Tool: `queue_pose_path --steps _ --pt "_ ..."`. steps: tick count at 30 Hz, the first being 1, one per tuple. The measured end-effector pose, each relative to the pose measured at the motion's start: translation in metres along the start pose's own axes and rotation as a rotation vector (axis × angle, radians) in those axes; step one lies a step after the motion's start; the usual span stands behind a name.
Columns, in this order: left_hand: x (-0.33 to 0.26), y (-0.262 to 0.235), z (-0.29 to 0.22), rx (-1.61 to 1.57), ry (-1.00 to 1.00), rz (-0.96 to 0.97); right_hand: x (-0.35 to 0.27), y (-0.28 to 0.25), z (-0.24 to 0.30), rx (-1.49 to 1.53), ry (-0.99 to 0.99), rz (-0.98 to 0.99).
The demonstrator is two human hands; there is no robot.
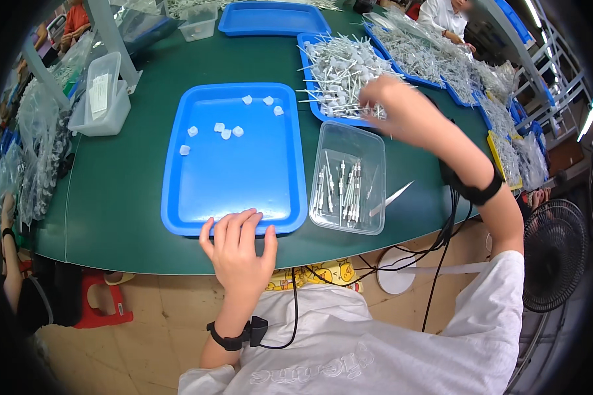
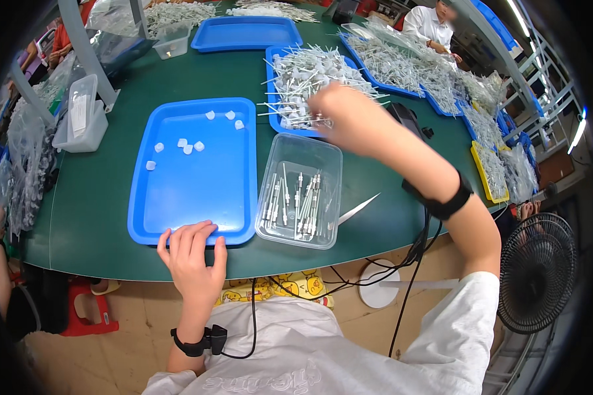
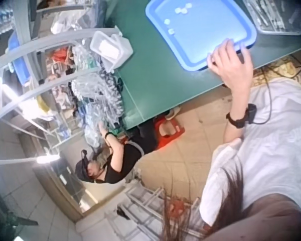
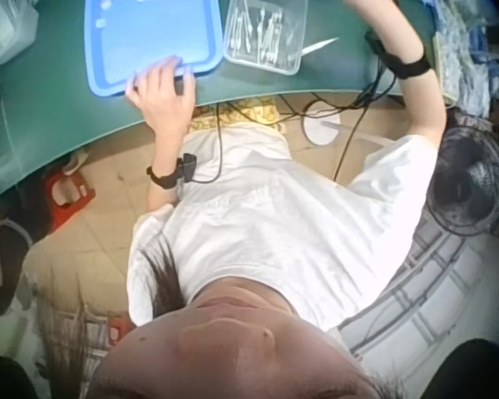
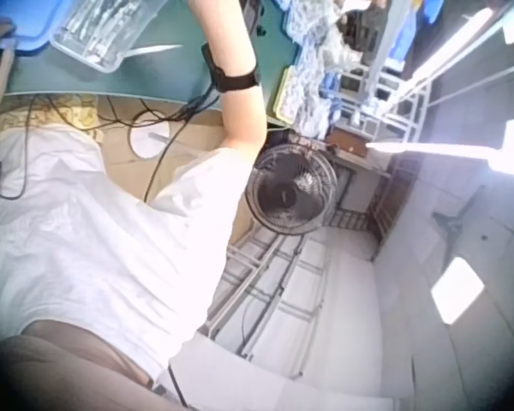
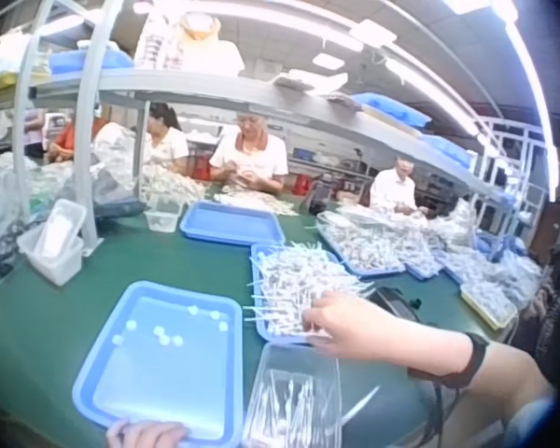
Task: Assembling small plastic and metal components on a factory production line.
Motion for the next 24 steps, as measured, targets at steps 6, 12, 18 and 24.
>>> queue_pose_path --steps 6,12,18,24 --pt "0.001 0.000 -0.002 0.013 0.014 0.007 -0.034 0.030 0.036 0.168 -0.120 0.530" --pt "0.002 0.003 -0.004 0.028 0.017 0.011 -0.027 0.053 0.029 0.132 -0.133 0.520" --pt "0.002 0.002 -0.005 0.041 0.011 0.004 -0.023 0.049 0.047 0.290 -0.171 0.399" --pt "0.003 0.004 -0.005 0.060 0.009 0.001 -0.019 0.047 0.052 0.760 0.585 0.779"
Point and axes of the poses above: each hand's wrist, its own x-axis towards the middle knuckle, its own y-axis out of the palm, z = x × y, the point moved 1 cm from there along x, towards the middle knuckle, and after that the axes turned 5 degrees about y, right-handed, at the moved point
